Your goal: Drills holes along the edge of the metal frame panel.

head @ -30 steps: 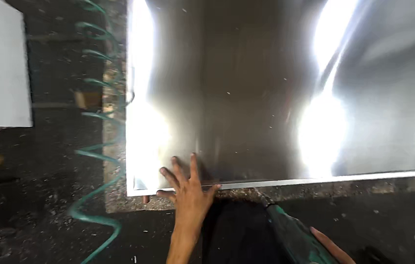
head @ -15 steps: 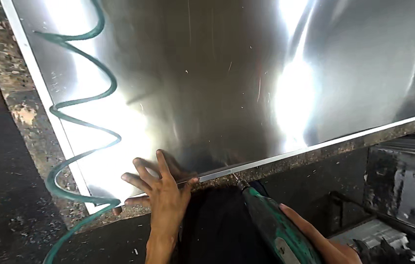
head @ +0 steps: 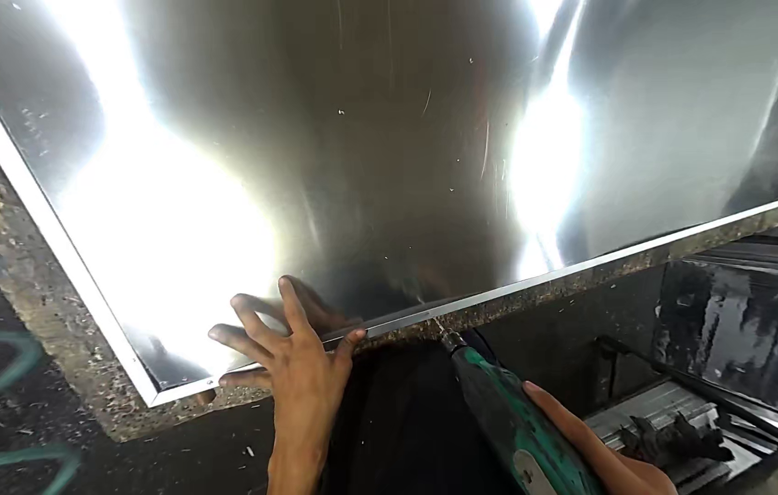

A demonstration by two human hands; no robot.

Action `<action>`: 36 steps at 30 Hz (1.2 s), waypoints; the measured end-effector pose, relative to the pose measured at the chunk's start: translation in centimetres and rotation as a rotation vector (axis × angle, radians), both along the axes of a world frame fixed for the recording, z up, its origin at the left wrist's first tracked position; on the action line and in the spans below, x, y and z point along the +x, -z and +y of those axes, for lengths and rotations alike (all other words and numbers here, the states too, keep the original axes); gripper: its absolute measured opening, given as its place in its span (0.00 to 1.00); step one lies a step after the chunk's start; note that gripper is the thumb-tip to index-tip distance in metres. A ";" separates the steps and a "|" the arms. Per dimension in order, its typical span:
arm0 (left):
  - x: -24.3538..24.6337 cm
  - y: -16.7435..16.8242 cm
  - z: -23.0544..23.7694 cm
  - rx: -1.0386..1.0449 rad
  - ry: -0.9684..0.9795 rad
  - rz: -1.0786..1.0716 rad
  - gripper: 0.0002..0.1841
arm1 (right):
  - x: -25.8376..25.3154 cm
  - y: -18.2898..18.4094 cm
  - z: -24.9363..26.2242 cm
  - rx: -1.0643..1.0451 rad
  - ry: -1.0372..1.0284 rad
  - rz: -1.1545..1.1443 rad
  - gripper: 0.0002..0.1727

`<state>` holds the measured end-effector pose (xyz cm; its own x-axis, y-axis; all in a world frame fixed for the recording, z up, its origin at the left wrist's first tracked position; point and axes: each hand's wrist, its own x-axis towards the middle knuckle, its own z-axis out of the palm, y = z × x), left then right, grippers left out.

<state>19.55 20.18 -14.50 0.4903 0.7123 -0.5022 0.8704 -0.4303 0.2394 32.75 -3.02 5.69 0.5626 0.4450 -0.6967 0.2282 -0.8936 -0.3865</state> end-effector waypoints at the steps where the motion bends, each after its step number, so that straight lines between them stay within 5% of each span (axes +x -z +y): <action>1: 0.1 0.0 0.0 -0.003 -0.008 -0.003 0.68 | 0.1 0.1 0.1 0.001 0.000 0.001 0.43; 23: 0.5 0.0 -0.2 0.001 -0.010 0.020 0.67 | 1.5 -0.5 1.0 -0.056 0.003 0.080 0.45; 30: 2.7 1.7 1.4 0.216 0.117 -0.231 0.44 | 2.1 -0.6 2.5 -0.147 -0.207 -0.004 0.45; 36: 4.4 3.9 1.0 0.273 0.221 -0.154 0.36 | 2.6 -0.5 3.4 -0.182 -0.278 -0.009 0.45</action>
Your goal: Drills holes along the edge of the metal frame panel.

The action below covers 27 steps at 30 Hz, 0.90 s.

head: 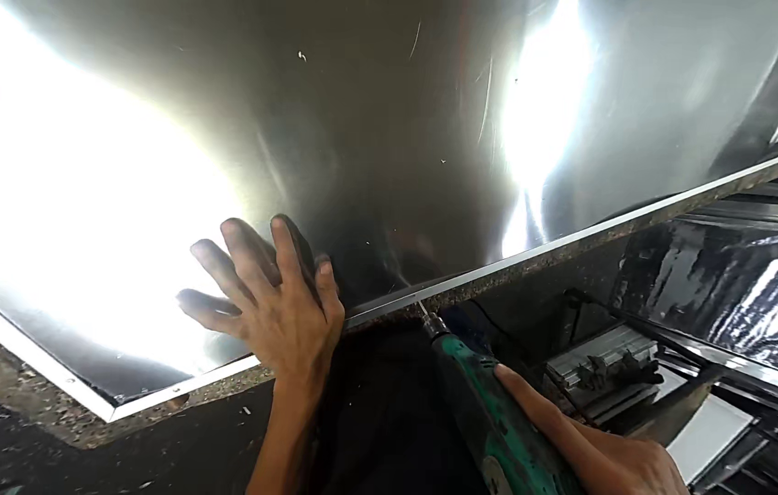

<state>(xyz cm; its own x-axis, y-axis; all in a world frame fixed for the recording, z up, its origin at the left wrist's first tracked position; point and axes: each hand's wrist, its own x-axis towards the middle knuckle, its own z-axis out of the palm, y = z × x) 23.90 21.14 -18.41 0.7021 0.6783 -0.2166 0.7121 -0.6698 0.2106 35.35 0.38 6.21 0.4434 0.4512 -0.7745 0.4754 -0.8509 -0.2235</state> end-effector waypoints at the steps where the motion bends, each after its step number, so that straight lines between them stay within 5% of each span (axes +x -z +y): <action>1: 0.1 0.1 0.0 0.017 0.001 0.005 0.36 | 0.1 0.0 0.1 0.000 0.006 0.000 0.44; 27: 0.5 0.4 0.1 0.077 -0.016 0.008 0.34 | -0.2 0.9 -2.3 0.098 -0.004 -0.031 0.42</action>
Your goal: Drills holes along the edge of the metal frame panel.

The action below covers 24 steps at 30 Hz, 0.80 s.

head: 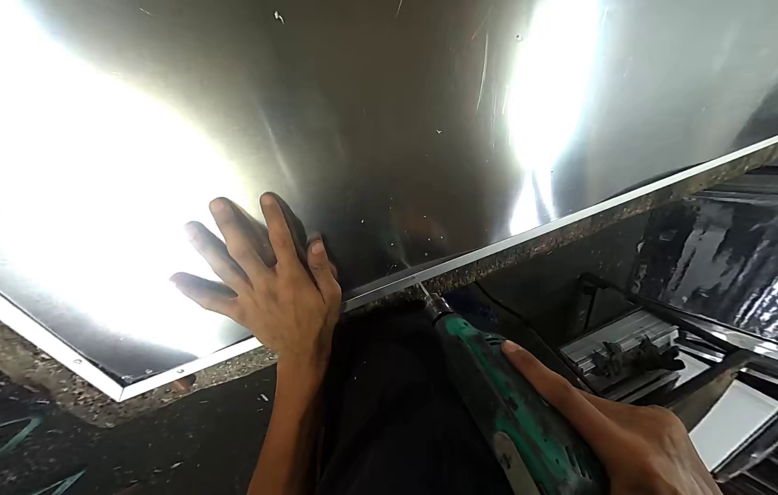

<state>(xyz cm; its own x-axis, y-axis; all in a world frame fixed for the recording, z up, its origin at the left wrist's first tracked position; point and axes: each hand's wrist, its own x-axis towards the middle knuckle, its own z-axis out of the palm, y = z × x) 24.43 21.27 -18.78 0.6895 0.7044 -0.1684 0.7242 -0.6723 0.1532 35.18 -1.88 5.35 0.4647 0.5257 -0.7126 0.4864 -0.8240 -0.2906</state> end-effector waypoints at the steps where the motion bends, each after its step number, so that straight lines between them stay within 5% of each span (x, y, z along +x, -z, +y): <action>1: 0.0 0.0 0.0 0.001 0.000 -0.001 0.34 | -0.1 0.0 -0.1 0.005 -0.001 -0.011 0.42; 24: 0.3 -0.2 -0.4 0.026 0.010 0.004 0.33 | -1.0 0.7 -1.4 0.043 0.044 -0.021 0.48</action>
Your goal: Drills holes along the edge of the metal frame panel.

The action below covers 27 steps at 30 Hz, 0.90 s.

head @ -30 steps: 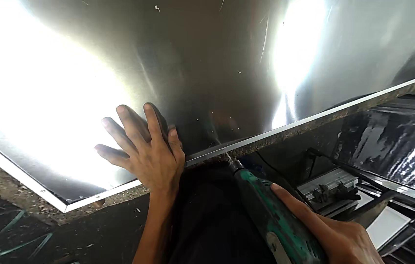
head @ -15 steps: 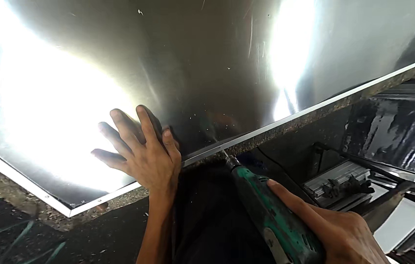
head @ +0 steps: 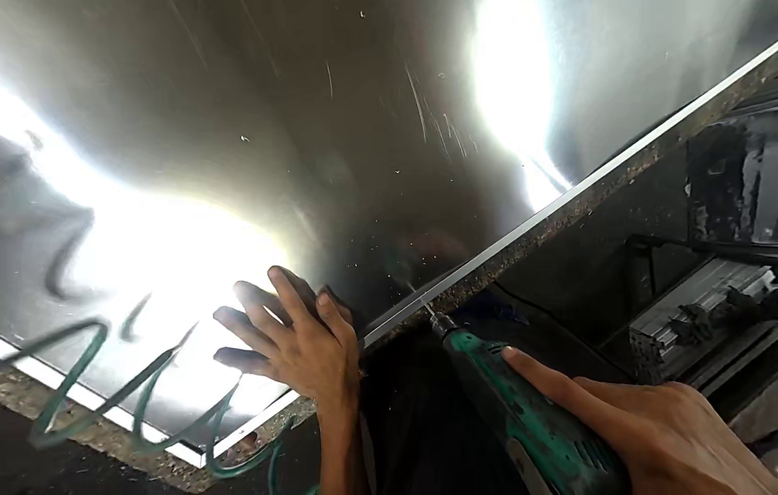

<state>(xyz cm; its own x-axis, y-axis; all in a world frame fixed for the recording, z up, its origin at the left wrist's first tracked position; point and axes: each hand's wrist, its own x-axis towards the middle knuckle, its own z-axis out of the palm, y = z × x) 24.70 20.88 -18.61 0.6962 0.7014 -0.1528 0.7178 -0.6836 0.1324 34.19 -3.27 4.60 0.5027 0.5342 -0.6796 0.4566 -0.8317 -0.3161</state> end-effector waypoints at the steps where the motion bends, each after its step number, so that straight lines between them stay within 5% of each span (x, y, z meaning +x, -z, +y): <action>1: -0.1 0.0 0.0 -0.002 0.001 0.001 0.32 | -0.1 0.0 0.0 0.004 0.002 -0.006 0.48; 27: -0.1 -0.1 -0.1 -0.021 -0.010 0.011 0.34 | -0.2 0.6 -0.8 0.046 -0.005 -0.032 0.50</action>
<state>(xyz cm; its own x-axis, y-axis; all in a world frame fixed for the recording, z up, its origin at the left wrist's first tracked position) 24.56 20.81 -18.48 0.6874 0.7048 -0.1753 0.7260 -0.6737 0.1384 33.94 -4.08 4.02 0.5207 0.5671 -0.6382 0.4715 -0.8142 -0.3388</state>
